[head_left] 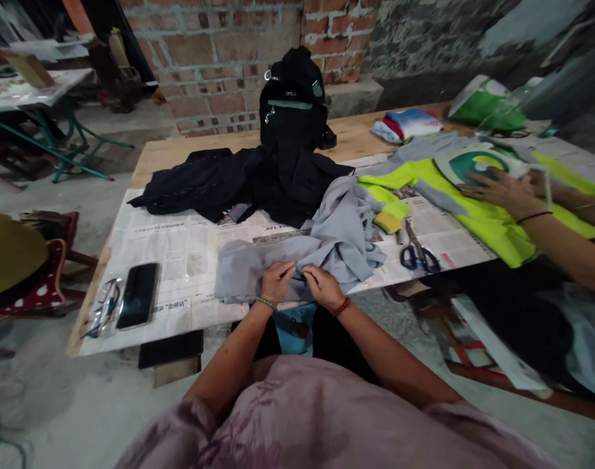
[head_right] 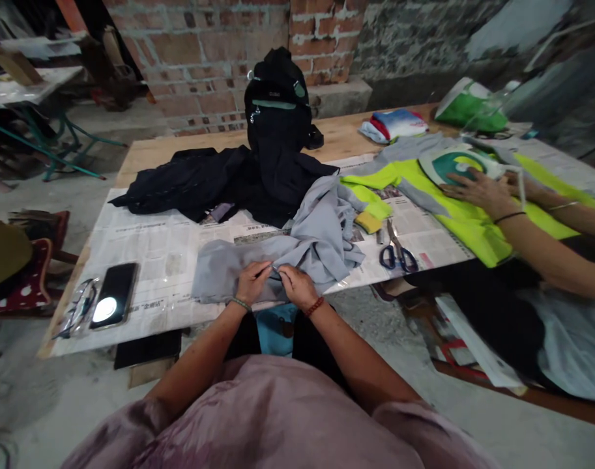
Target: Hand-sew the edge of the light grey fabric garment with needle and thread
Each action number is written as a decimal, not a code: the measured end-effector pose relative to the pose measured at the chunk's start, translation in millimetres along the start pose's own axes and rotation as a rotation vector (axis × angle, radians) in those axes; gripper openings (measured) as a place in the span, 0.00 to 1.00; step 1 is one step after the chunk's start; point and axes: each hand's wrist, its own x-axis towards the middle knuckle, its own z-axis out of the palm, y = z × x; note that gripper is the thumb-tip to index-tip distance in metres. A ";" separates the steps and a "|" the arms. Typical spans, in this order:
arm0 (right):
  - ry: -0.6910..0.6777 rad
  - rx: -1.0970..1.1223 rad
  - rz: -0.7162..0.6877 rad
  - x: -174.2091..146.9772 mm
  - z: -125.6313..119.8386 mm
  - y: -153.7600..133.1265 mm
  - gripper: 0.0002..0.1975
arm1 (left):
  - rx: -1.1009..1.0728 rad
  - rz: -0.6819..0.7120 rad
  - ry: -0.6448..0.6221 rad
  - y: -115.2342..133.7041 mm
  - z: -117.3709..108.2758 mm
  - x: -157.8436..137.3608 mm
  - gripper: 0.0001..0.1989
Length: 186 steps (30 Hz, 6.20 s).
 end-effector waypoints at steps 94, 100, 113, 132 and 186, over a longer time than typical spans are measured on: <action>-0.033 -0.128 0.106 -1.7 -5.8 -12.3 0.12 | 0.197 0.029 -0.096 -2.4 7.2 -3.3 0.12; 0.259 -0.412 -0.061 21.7 -56.9 -35.8 0.13 | 0.122 0.029 -0.098 -0.5 6.9 -3.5 0.11; -0.354 -0.246 0.199 74.7 -27.5 -12.0 0.06 | 0.230 -0.015 -0.114 2.4 5.5 -2.3 0.12; 0.068 0.322 0.605 65.5 7.0 6.0 0.08 | 0.242 -0.021 -0.148 0.7 6.4 -1.2 0.10; -0.505 -0.144 -0.550 93.7 -71.5 -38.3 0.10 | 0.222 -0.017 -0.168 1.3 7.5 0.6 0.09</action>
